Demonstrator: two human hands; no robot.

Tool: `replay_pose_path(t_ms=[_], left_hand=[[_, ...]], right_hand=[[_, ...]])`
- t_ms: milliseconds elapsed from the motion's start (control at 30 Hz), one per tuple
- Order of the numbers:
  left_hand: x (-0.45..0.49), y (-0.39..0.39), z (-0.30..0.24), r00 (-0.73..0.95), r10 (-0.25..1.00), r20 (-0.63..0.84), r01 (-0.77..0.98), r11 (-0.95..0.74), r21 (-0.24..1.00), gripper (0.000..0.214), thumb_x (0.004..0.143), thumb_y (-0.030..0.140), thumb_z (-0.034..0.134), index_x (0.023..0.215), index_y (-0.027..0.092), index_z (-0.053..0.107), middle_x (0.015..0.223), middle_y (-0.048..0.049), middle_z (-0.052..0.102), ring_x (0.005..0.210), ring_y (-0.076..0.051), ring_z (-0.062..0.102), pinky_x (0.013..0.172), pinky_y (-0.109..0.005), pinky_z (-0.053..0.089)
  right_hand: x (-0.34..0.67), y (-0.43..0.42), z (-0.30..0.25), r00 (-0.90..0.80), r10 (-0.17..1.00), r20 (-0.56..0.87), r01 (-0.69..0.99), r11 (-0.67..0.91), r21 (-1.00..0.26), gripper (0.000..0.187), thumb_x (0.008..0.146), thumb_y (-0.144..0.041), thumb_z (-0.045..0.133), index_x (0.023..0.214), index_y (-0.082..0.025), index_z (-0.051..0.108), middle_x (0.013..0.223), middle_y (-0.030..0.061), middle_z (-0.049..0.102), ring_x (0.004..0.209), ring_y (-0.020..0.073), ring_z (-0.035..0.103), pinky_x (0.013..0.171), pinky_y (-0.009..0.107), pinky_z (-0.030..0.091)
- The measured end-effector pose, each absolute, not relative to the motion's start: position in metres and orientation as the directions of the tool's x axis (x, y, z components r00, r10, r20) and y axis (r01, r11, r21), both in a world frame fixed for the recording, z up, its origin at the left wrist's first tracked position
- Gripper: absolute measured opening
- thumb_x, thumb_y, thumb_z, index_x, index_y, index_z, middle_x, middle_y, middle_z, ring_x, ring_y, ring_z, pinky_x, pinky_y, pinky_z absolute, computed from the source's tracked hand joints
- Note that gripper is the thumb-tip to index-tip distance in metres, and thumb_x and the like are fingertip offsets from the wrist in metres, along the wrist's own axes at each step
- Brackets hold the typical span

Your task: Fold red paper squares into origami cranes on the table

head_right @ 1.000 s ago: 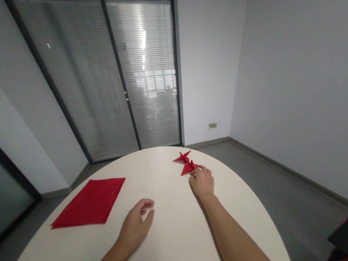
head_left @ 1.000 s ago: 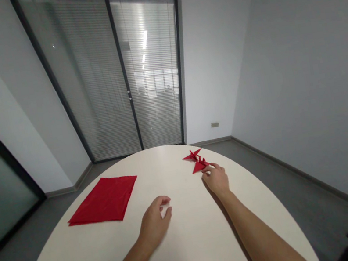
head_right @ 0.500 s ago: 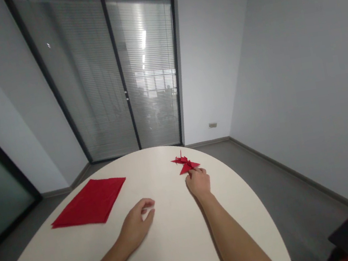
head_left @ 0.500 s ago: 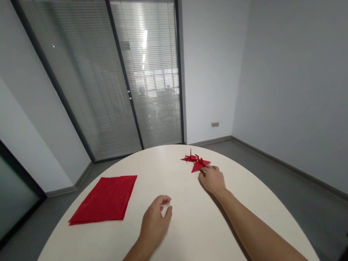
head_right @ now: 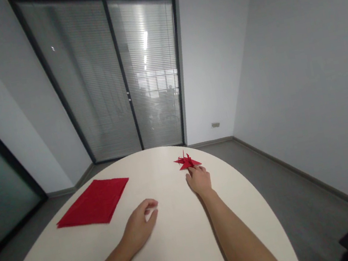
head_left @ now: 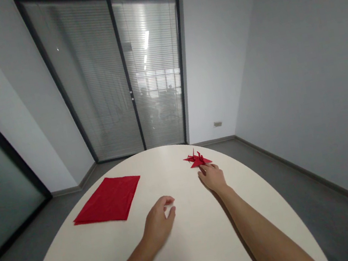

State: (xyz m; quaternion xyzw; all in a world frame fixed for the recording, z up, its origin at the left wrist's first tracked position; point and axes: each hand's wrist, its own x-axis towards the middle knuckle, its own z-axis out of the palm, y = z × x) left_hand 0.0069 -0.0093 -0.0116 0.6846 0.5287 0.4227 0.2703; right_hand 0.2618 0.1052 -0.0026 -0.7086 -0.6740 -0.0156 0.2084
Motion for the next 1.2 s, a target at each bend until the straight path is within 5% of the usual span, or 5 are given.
replay_pose_path(t_ms=[233,333,467,700,1200], left_hand=[[0.002,-0.005,-0.012,0.05,0.927,0.372,0.498,-0.346,0.795,0.021,0.088,0.023,0.052,0.104,0.02,0.064,0.112,-0.0094,0.07,0.105,-0.023,0.066,0.092,-0.038,0.055],[-0.015,-0.002,-0.007,0.021,0.875,0.484,0.783,-0.316,0.536,0.027,0.088,0.02,0.052,0.112,0.019,0.065,0.135,-0.0129,0.059,0.129,-0.028,0.053,0.111,-0.046,0.041],[-0.041,0.002,-0.004,-0.164,0.903,0.397,0.969,0.071,0.238,0.049,0.088,0.034,0.059,0.133,0.016,0.059,0.157,-0.0186,0.037,0.145,-0.045,0.028,0.114,-0.061,0.026],[-0.05,-0.004,-0.002,-0.194,0.942,0.273,0.98,0.173,0.099,0.053,0.096,0.04,0.045,0.137,0.008,0.056,0.148,-0.0234,0.049,0.131,-0.044,0.048,0.104,-0.056,0.04],[-0.062,-0.002,0.013,-0.184,0.923,0.337,0.955,0.087,0.284,0.053,0.094,0.004,0.03,0.14,0.015,0.055,0.134,-0.0149,0.064,0.113,-0.031,0.067,0.088,-0.041,0.055]], right_hand=[[0.259,0.091,0.001,0.071,0.953,0.295,0.968,0.005,-0.25,0.036,0.096,-0.033,0.048,0.123,-0.026,0.069,0.135,0.0082,0.062,0.12,0.029,0.053,0.098,0.038,0.042],[0.254,0.081,0.006,0.071,0.957,0.281,0.974,-0.005,-0.227,0.034,0.097,-0.029,0.045,0.117,-0.021,0.071,0.125,0.0121,0.067,0.115,0.0296,0.056,0.092,0.037,0.044],[0.249,0.07,0.012,0.046,0.973,0.225,0.982,-0.002,-0.19,0.033,0.097,-0.025,0.043,0.107,-0.016,0.073,0.114,0.0175,0.069,0.108,0.0308,0.059,0.085,0.037,0.046],[0.254,0.056,0.005,-0.078,0.982,0.172,0.98,0.107,-0.167,0.039,0.098,-0.026,0.043,0.131,-0.012,0.062,0.133,0.0198,0.061,0.125,0.0289,0.054,0.103,0.037,0.041],[0.268,0.041,-0.005,-0.188,0.953,0.239,0.951,0.238,-0.198,0.043,0.1,-0.027,0.04,0.135,-0.009,0.057,0.145,0.0183,0.053,0.139,0.0259,0.042,0.116,0.036,0.029]])
